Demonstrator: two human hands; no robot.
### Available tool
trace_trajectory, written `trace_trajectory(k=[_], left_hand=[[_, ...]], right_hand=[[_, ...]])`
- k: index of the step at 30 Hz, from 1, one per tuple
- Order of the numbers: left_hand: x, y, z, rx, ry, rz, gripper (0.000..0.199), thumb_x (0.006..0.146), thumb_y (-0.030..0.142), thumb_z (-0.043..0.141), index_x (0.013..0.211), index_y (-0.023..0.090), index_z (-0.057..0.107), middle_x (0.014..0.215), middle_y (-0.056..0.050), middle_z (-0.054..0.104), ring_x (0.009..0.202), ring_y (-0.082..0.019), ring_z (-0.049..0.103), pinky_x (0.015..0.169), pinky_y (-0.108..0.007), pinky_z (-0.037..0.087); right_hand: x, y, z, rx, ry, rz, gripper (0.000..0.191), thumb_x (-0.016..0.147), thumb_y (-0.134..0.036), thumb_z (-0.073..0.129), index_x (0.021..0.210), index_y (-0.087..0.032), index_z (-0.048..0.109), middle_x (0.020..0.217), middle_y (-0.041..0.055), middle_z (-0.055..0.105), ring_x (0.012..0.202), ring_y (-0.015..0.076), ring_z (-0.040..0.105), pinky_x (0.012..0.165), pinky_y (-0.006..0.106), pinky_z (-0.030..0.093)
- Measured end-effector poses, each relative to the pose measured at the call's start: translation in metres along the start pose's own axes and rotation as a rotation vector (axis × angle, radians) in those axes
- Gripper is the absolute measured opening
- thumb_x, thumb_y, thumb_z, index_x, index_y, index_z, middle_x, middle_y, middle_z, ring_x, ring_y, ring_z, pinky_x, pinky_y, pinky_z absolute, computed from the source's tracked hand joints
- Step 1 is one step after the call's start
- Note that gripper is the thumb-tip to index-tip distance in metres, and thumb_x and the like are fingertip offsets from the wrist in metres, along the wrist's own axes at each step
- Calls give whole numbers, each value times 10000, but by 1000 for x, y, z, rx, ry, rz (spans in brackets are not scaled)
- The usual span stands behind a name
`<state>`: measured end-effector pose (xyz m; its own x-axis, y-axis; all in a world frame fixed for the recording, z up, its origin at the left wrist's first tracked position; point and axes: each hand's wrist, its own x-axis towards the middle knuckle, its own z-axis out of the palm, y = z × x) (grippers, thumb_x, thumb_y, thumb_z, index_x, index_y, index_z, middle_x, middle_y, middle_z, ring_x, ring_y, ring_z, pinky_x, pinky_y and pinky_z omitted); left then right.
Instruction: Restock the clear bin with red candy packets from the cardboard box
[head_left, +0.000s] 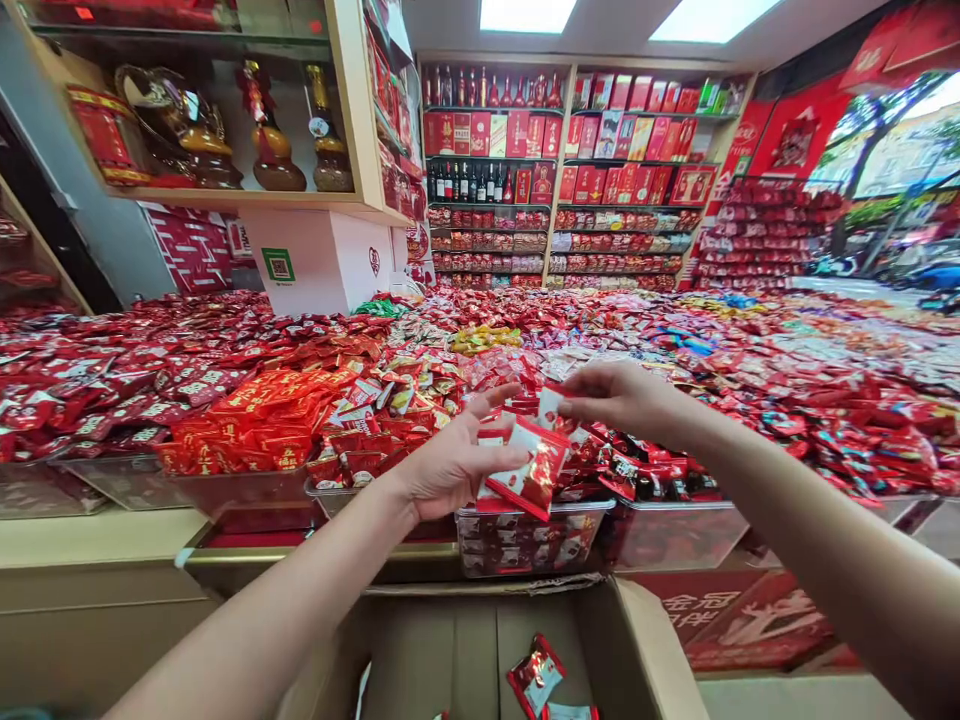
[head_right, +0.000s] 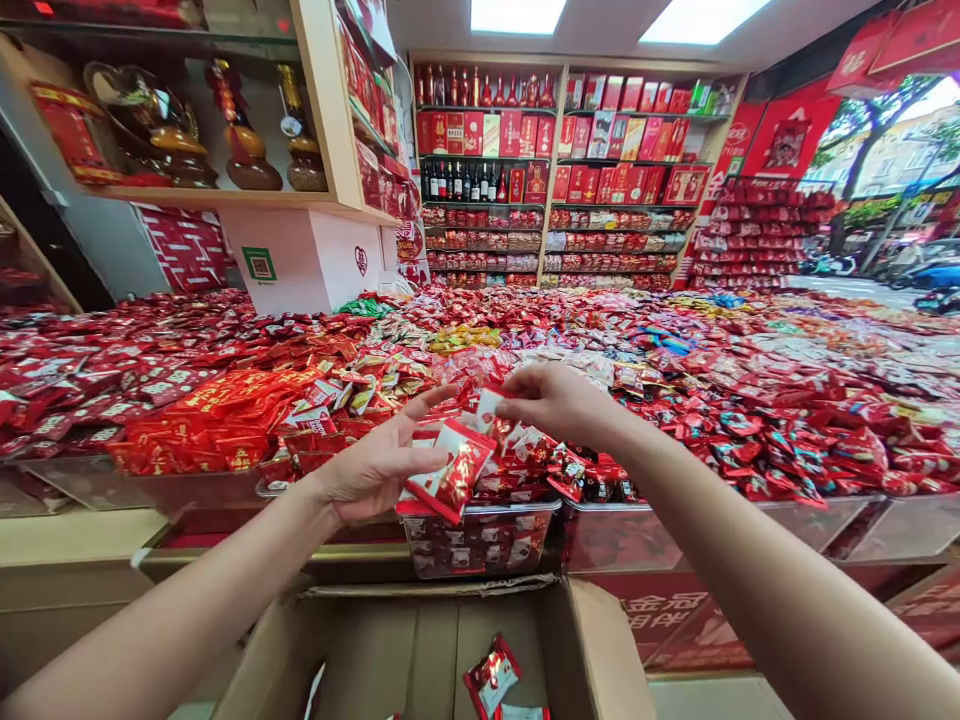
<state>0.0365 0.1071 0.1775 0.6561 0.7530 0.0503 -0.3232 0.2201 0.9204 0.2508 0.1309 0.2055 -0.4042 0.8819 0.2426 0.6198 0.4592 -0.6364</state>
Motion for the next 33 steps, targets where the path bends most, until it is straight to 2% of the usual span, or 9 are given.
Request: trace_trajectory(k=[5,8,10,13,17,21,25,30,33], left_hand=[[-10,-15,12,-13,34,-77,515,661,38,602,1101,230,414,910,-44,609,730,-128,615,662,-257,508],[-28,-25,6,-74,81,-97,466,680,44,581,1089,210,430,971,-68,598,778,-144,609,673,-261,501],[-44,-33,3,-105,136,-134,492,673,49,591,1105,209,417,992,-76,592,754,-136,606,655,-255,498],[-66,-49,2,-143,147,-195,546,657,43,608,1132,209,396,964,-78,597,711,-119,596,637,-241,486],[-84,-66,3,-238,103,-211,551,663,20,589,1146,194,388,916,-85,602,716,-128,588,646,-251,475],[-88,-71,2,-361,114,-219,529,682,14,550,1152,193,384,904,-83,599,679,-121,588,625,-251,470],[-87,-78,5,-453,110,-240,499,687,17,524,1141,186,407,878,-62,593,657,-106,583,621,-236,458],[-86,-105,2,-490,63,-277,546,608,79,612,1120,150,436,868,-79,610,716,-150,598,644,-236,434],[-85,-119,-4,-467,36,-301,555,606,114,632,1125,136,436,925,-106,613,786,-185,601,698,-266,425]], right_hand=[[-5,-14,28,97,-55,-39,282,747,-435,468,734,-175,574,617,-5,573,532,98,482,465,221,370],[-4,15,18,-112,90,82,327,748,-458,443,804,-173,591,687,36,613,585,136,524,519,257,397],[-1,40,12,-332,164,173,362,692,-440,519,915,-161,581,845,89,634,717,195,563,616,300,422],[5,68,13,-495,55,175,582,604,-397,613,1110,-140,483,1096,144,560,959,271,515,768,341,403],[8,72,21,-503,3,134,566,578,-368,633,1078,-158,473,1040,121,581,921,261,523,730,324,403],[9,66,21,-382,-48,220,391,551,-411,638,844,-183,517,824,50,617,721,204,548,571,273,395],[13,69,19,-214,-84,198,392,528,-403,658,820,-183,514,776,23,609,705,190,542,568,266,397],[20,77,11,121,37,226,349,606,-322,624,877,-162,475,812,45,607,708,161,554,617,261,428],[19,78,-1,253,121,243,353,627,-341,617,889,-157,467,789,48,596,629,133,542,542,241,416]])
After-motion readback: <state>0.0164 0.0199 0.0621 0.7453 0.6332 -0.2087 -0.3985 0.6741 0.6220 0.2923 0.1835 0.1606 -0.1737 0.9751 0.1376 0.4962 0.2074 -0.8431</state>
